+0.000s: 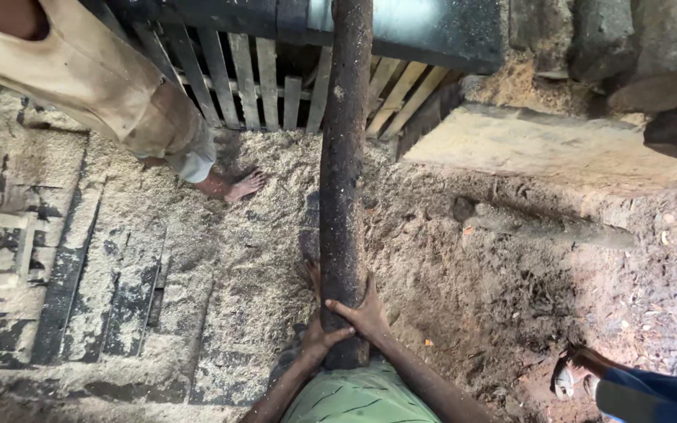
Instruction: The person uses a saw to cut wood logs and planks into smaller pieces, feeding the wood into the blade by hand and moving finished pieces aside.
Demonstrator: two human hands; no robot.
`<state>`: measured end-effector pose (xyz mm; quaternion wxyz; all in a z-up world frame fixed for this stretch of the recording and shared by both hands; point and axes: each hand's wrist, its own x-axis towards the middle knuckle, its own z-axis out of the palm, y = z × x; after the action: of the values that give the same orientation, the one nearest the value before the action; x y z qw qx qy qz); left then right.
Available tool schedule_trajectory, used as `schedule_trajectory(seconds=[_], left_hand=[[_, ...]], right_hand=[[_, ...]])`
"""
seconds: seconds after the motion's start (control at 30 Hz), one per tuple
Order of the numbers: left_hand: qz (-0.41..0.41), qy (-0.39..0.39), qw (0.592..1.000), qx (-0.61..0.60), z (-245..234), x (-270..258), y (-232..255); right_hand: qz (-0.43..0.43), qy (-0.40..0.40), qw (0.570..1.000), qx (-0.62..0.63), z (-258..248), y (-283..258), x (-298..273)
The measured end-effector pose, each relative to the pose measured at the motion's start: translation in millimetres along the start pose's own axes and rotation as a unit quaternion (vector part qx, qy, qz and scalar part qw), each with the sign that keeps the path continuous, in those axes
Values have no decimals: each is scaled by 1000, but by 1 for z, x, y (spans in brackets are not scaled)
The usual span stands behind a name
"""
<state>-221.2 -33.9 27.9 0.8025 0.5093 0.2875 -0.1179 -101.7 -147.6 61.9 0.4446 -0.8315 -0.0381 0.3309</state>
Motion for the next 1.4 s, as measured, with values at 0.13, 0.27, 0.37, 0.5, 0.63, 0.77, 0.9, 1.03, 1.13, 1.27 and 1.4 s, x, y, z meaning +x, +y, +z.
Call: schedule_trajectory(seconds=[0.13,0.27,0.37,0.5,0.63,0.77,0.9,1.03,1.13,1.27,1.4], left_hand=[[24,-24,999,-1,-3,10,24],[19,-23,1000,-8,-10,25,29],[19,-14,1000,4,-16,31,36],[16,3,1000,-16,-18,53,55],[60,12,998,-6,-19,82,64],[104,24,994,-17,-20,108,84],[49,26,998,25,-21,141,112],[93,28,995,14,-23,175,127],[68,47,997,4,-22,203,132],[41,73,996,9,-17,220,141],[131,64,989,-7,-21,261,174]], right_hand=[[15,-2,1000,-8,-4,-20,14],[-31,8,999,-21,-3,-32,25],[-3,2,995,99,-5,-43,35],[-6,8,998,55,-6,-48,60],[-45,6,996,73,-14,-57,88],[-24,25,999,16,-24,-92,114],[9,-13,998,58,-37,-130,135],[4,-17,997,74,-52,-154,171],[-30,-10,993,113,-53,-151,195],[-168,81,981,-60,-57,-150,233],[-59,1,987,152,-70,-194,252]])
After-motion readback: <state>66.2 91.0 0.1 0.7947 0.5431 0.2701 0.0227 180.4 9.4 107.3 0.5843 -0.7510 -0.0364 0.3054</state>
